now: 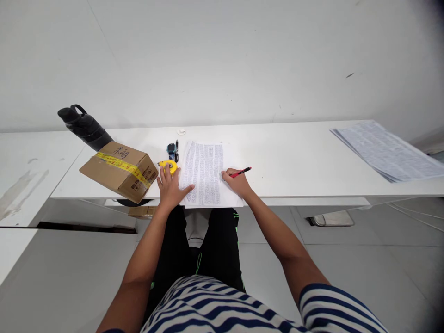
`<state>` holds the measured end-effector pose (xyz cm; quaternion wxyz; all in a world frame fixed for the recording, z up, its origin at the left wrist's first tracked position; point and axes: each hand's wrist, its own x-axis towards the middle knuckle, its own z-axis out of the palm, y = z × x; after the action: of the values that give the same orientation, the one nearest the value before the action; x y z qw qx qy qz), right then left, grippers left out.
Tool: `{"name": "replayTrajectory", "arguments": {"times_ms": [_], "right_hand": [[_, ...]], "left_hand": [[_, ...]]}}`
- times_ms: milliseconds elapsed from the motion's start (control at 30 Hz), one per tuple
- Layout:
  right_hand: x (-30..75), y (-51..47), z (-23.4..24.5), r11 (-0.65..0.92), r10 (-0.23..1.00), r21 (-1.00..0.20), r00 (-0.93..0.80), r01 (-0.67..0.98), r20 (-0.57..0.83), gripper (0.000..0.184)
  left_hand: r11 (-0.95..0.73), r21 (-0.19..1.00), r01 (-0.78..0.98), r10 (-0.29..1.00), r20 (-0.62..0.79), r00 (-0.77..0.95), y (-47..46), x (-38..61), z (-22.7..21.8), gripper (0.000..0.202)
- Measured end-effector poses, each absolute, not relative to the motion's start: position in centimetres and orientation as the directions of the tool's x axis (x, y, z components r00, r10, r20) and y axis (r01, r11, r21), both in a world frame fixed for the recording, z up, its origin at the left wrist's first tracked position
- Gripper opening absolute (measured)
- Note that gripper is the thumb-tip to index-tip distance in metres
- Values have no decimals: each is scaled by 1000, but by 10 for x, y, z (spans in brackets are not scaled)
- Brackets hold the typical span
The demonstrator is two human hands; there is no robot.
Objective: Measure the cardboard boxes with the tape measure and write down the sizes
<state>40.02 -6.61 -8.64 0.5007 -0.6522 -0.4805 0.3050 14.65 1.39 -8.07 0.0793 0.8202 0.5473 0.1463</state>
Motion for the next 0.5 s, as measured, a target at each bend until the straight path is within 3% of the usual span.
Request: {"name": "replayTrajectory", "arguments": {"times_ms": [500], "right_hand": [[401, -69, -85, -25, 937, -952, 339, 305, 83, 42]], "left_hand": [[-386, 302, 871, 922, 142, 359, 13, 147, -81, 89]]}}
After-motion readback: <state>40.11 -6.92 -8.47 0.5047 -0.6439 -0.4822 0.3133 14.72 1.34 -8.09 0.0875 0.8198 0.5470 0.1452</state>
